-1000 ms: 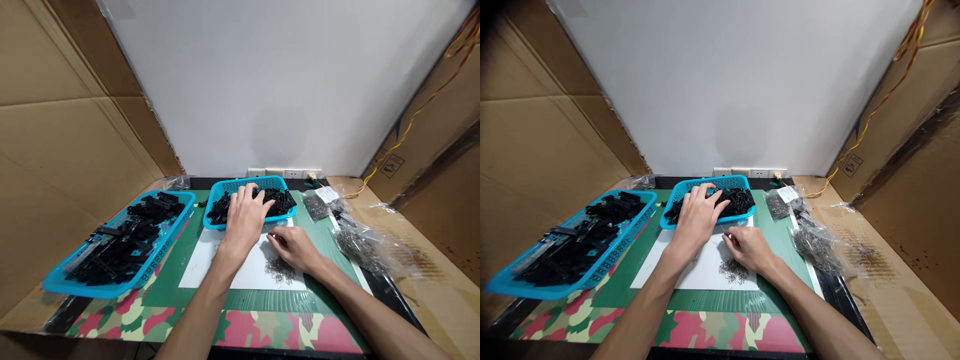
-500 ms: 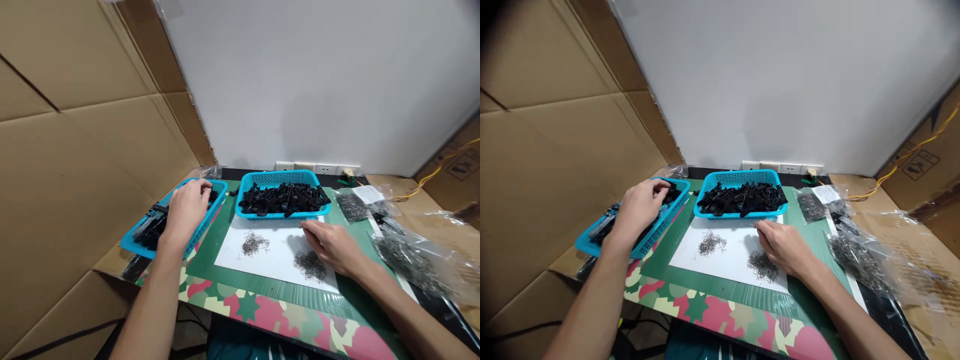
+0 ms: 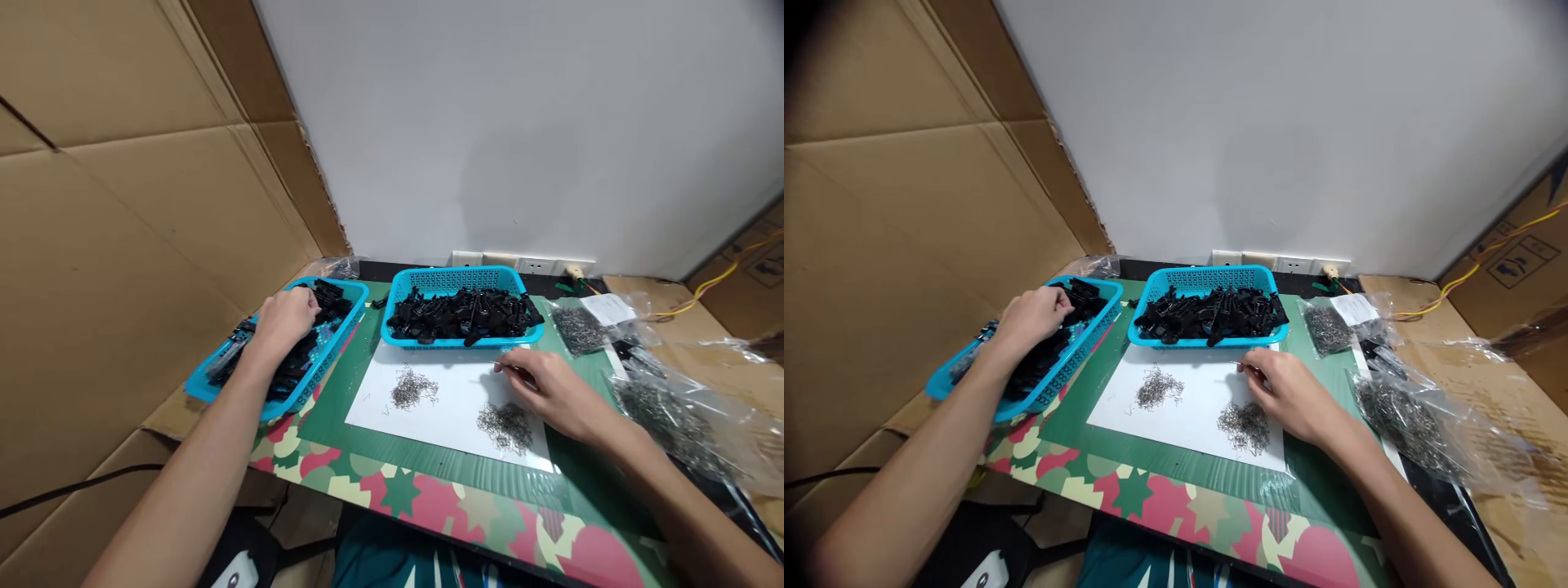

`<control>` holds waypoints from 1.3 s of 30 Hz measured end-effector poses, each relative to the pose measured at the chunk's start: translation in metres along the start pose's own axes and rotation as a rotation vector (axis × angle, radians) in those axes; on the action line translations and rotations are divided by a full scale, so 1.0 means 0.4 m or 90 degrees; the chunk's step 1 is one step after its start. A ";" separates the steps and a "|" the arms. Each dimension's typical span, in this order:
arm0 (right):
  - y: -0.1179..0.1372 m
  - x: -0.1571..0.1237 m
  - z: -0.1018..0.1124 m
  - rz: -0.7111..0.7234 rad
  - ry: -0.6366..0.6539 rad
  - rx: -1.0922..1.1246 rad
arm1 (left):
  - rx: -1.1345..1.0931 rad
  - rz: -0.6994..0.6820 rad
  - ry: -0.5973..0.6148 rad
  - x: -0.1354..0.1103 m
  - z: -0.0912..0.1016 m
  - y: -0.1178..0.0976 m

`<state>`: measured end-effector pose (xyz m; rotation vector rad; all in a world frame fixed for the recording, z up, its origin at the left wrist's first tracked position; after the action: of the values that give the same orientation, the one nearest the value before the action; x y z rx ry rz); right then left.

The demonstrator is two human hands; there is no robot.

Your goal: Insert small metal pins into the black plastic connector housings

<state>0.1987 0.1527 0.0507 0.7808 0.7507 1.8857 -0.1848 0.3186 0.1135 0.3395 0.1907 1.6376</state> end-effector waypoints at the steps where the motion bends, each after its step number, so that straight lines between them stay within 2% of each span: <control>1: -0.001 0.001 0.004 -0.014 0.006 0.020 | 0.000 0.000 -0.001 -0.001 0.001 0.003; 4: -0.005 0.001 -0.001 -0.051 0.042 0.066 | 0.000 -0.016 0.002 -0.004 -0.002 -0.001; 10: -0.029 -0.001 -0.053 -0.082 0.100 0.118 | 0.009 -0.045 0.031 -0.009 -0.018 -0.022; 15: -0.038 0.004 -0.069 -0.092 0.097 0.136 | -0.042 -0.020 0.091 -0.007 -0.032 0.004; 18: -0.035 0.003 -0.075 -0.097 0.104 0.138 | -0.090 0.024 0.095 -0.007 -0.031 0.031; 23: -0.034 -0.005 -0.080 -0.110 0.118 0.155 | -0.234 0.094 0.064 -0.019 -0.011 0.074; 29: -0.029 -0.007 -0.060 -0.155 0.116 0.317 | -0.446 0.147 -0.001 -0.062 0.011 0.099; 34: -0.002 0.003 -0.048 -0.147 0.093 0.468 | -0.609 0.149 -0.075 -0.134 0.040 0.080; 39: 0.017 0.006 -0.053 -0.160 0.072 0.587 | -0.762 0.099 -0.178 -0.256 0.103 0.043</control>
<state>0.1780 0.1485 0.0435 1.0618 1.7513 1.3117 -0.1806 0.2122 0.1471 -0.3498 -1.0179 1.5563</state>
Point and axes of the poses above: each hand's wrist, its own x-axis towards the middle knuckle, its own z-axis out of the back of the hand, y = z × x, the point moved 9 cm from there along x, towards the middle knuckle, and after that the axes turned 14 degrees about x, right-handed, at the moved point
